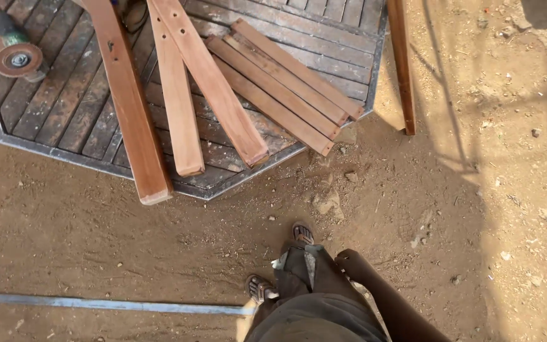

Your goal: Sanding a wooden plank using an angle grinder on a metal workbench

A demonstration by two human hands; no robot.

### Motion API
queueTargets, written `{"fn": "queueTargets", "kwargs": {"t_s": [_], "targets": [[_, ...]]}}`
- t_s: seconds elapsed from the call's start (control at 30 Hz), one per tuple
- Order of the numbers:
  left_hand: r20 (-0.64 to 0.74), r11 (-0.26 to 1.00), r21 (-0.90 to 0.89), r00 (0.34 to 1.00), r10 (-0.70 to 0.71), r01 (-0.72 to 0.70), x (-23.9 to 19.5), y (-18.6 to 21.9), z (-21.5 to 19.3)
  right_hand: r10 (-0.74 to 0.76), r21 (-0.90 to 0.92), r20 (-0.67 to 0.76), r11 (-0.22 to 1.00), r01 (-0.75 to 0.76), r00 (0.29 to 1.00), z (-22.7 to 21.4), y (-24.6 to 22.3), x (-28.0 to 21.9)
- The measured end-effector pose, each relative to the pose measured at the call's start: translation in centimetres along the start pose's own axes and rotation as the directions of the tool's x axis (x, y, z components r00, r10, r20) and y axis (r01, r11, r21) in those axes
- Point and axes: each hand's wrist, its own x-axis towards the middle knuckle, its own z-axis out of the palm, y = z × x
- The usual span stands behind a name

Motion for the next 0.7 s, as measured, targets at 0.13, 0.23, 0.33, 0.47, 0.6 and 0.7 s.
{"fn": "queueTargets", "kwargs": {"t_s": [0.13,0.23,0.33,0.47,0.6,0.7], "targets": [[-0.014,0.656,-0.727,0.951,-0.309,0.203,5.0,2.8,-13.2,0.034,0.155,-0.179,0.988,-0.006,0.983,-2.5,-2.2,3.3],[0.093,0.703,-0.51,0.844,-0.528,0.496,14.7,18.8,-17.1,-0.032,0.272,-0.218,0.958,0.092,0.975,-6.0,-5.2,3.3],[-0.165,0.87,-0.227,0.863,-0.477,0.438,20.6,35.6,-18.7,0.017,0.427,-0.229,0.9,0.085,0.973,-10.1,-5.5,5.6],[-0.143,0.996,-0.077,0.989,0.027,-0.038,31.3,52.3,-18.7,0.132,0.688,-0.279,0.718,0.102,0.951,-15.6,-2.2,12.8],[-0.133,0.999,0.036,0.991,-0.032,0.037,44.6,66.6,-17.9,0.296,0.713,-0.18,0.697,-0.083,0.938,-22.8,-5.0,17.5],[-0.144,0.987,0.086,0.979,0.145,-0.133,55.9,75.3,-16.9,0.342,0.778,-0.122,0.616,-0.125,0.932,-26.5,-5.3,23.2]]}}
